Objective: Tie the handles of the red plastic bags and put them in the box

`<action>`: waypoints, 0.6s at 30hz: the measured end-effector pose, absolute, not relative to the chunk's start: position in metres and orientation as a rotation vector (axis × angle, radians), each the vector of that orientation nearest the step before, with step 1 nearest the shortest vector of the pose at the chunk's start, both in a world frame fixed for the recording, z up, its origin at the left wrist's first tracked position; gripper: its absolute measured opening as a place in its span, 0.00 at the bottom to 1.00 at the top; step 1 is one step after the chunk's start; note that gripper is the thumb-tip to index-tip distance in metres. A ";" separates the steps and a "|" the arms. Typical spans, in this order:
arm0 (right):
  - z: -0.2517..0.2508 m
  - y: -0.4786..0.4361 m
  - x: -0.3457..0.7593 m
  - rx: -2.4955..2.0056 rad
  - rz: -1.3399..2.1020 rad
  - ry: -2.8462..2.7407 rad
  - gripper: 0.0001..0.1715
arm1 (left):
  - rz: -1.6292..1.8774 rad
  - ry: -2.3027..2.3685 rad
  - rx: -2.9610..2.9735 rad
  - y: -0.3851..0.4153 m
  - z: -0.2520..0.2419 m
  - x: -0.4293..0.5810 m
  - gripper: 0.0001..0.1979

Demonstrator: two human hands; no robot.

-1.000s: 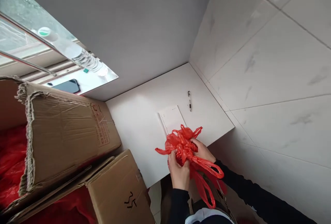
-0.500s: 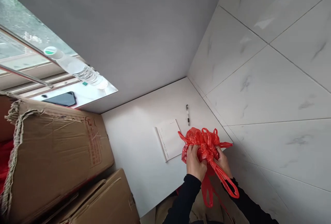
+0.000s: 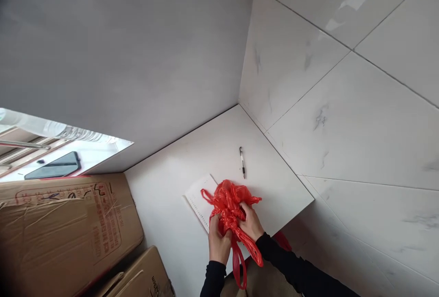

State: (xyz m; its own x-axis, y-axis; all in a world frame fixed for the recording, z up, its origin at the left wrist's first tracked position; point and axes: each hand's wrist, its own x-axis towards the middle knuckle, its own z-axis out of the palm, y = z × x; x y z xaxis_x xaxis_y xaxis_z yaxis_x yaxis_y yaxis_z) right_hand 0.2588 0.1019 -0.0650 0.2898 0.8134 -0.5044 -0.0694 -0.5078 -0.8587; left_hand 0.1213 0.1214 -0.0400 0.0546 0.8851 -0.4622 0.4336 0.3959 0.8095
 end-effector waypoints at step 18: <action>-0.061 0.136 0.380 -1.865 1.278 -0.679 0.24 | 0.374 1.374 1.496 0.183 0.002 0.238 0.33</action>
State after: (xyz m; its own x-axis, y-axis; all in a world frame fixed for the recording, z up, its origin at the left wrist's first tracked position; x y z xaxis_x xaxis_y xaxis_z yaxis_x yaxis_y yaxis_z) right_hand 0.3805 0.1359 -0.0613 0.3568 0.7698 -0.5292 0.0077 -0.5689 -0.8224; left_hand 0.2384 0.1827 0.0017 0.2991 0.8700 -0.3920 0.5507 0.1781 0.8155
